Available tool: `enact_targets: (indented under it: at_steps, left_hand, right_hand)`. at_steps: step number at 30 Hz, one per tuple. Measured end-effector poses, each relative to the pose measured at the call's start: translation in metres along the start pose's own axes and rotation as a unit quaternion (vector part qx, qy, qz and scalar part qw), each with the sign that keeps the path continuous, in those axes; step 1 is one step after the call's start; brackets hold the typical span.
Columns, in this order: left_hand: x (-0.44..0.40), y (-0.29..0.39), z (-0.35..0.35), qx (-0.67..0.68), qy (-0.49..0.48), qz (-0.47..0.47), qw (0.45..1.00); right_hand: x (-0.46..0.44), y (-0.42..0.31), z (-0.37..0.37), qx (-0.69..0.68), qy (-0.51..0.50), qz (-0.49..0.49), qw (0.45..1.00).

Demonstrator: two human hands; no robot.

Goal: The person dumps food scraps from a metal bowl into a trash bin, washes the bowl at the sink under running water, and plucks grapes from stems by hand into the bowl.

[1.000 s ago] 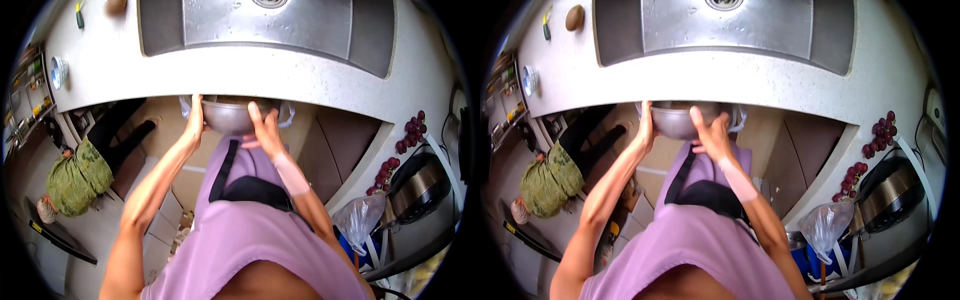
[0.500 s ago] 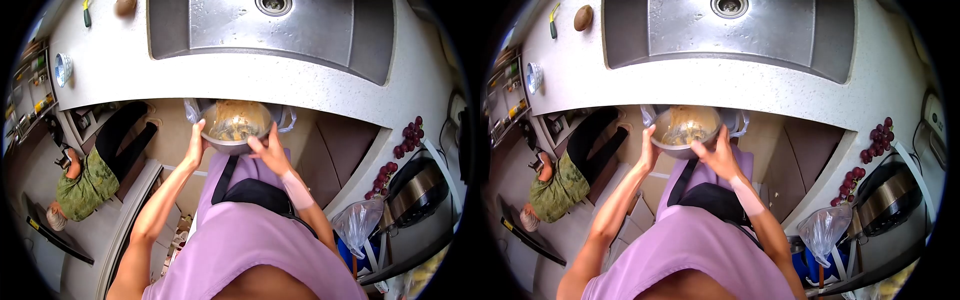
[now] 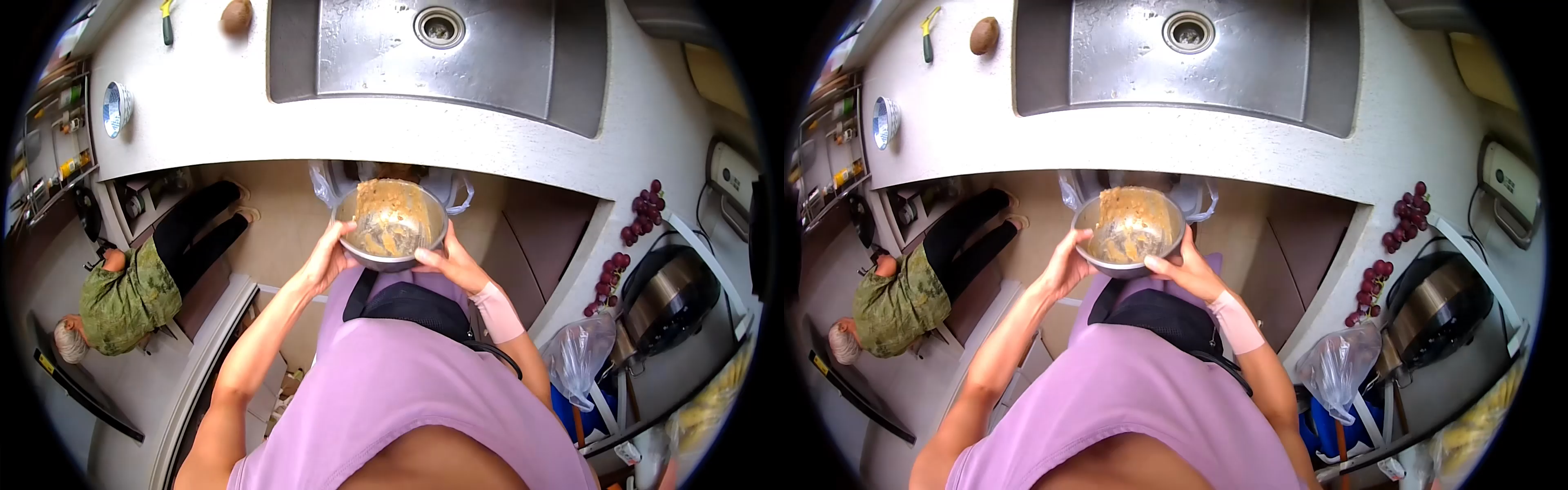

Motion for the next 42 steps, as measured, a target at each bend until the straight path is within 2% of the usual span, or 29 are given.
enact_targets:
  at_steps: [2,4,7,9,10,11,12,13,15,17,20,21,23,24,25,27,29,32,38,42]
  left_hand:
    - [0.029,0.006,-0.017,-0.013,-0.021,0.018,1.000]
    - [0.055,0.010,-0.027,-0.025,-0.066,0.019,0.997]
    - [0.089,0.032,-0.046,-0.059,-0.068,-0.035,0.995]
    - [0.099,0.058,-0.056,-0.097,-0.067,-0.083,0.990]
    - [0.097,0.076,-0.064,-0.131,-0.069,-0.193,0.970]
    - [0.095,0.093,-0.071,-0.153,-0.068,-0.300,0.939]
    - [0.082,0.107,-0.070,-0.145,-0.101,-0.304,0.936]
    - [0.077,0.122,-0.077,-0.118,-0.098,-0.273,0.950]
    - [0.067,0.152,-0.096,-0.110,-0.102,-0.285,0.947]
    - [0.036,0.170,-0.101,-0.105,-0.077,-0.306,0.943]
    - [-0.007,0.187,-0.120,-0.081,-0.048,-0.277,0.956]
    - [-0.032,0.189,-0.123,-0.084,-0.032,-0.270,0.959]
    - [-0.060,0.193,-0.144,-0.063,-0.021,-0.249,0.966]
    - [-0.076,0.194,-0.152,-0.057,-0.025,-0.241,0.969]
    - [-0.089,0.196,-0.162,-0.069,-0.020,-0.230,0.970]
    - [-0.107,0.199,-0.181,-0.076,0.007,-0.226,0.971]
    - [-0.120,0.204,-0.196,-0.075,0.019,-0.221,0.972]
    - [-0.126,0.206,-0.212,-0.075,0.028,-0.223,0.972]
    - [-0.132,0.210,-0.218,-0.072,0.028,-0.227,0.971]
    - [-0.134,0.208,-0.223,-0.079,0.007,-0.198,0.977]
  right_hand:
    - [0.018,-0.005,-0.002,0.028,-0.043,0.064,0.997]
    - [0.043,-0.028,-0.013,0.034,-0.040,0.092,0.994]
    - [0.063,-0.056,-0.020,0.053,-0.029,0.167,0.984]
    - [0.070,-0.078,-0.019,0.008,-0.029,0.246,0.969]
    - [0.073,-0.102,-0.021,0.063,-0.002,0.271,0.961]
    - [0.076,-0.126,-0.020,0.034,0.041,0.283,0.958]
    - [0.073,-0.150,-0.008,0.031,0.095,0.305,0.947]
    - [0.066,-0.172,0.007,0.023,0.145,0.319,0.936]
    - [0.048,-0.228,0.042,0.071,0.211,0.380,0.898]
    - [0.023,-0.288,0.078,0.120,0.286,0.389,0.867]
    - [-0.033,-0.387,0.144,0.190,0.378,0.441,0.792]
    - [-0.051,-0.418,0.163,0.226,0.402,0.443,0.769]
    - [-0.077,-0.462,0.180,0.264,0.418,0.394,0.775]
    - [-0.090,-0.475,0.188,0.313,0.395,0.343,0.793]
    - [-0.100,-0.482,0.197,0.359,0.371,0.294,0.804]
    - [-0.109,-0.483,0.201,0.369,0.362,0.288,0.806]
    - [-0.107,-0.480,0.203,0.407,0.354,0.368,0.758]
    - [-0.107,-0.469,0.208,0.371,0.334,0.410,0.763]
    - [-0.109,-0.463,0.215,0.337,0.325,0.414,0.781]
    - [-0.111,-0.463,0.218,0.336,0.319,0.416,0.782]
Point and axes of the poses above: each hand's wrist, its own x-axis away from the middle knuckle, its own z-axis out of the back of the hand, y = z × x, the point moved 3 cm from there along -x, towards the middle knuckle, and after that the axes turned 2 degrees about z, right-handed, at the moved point
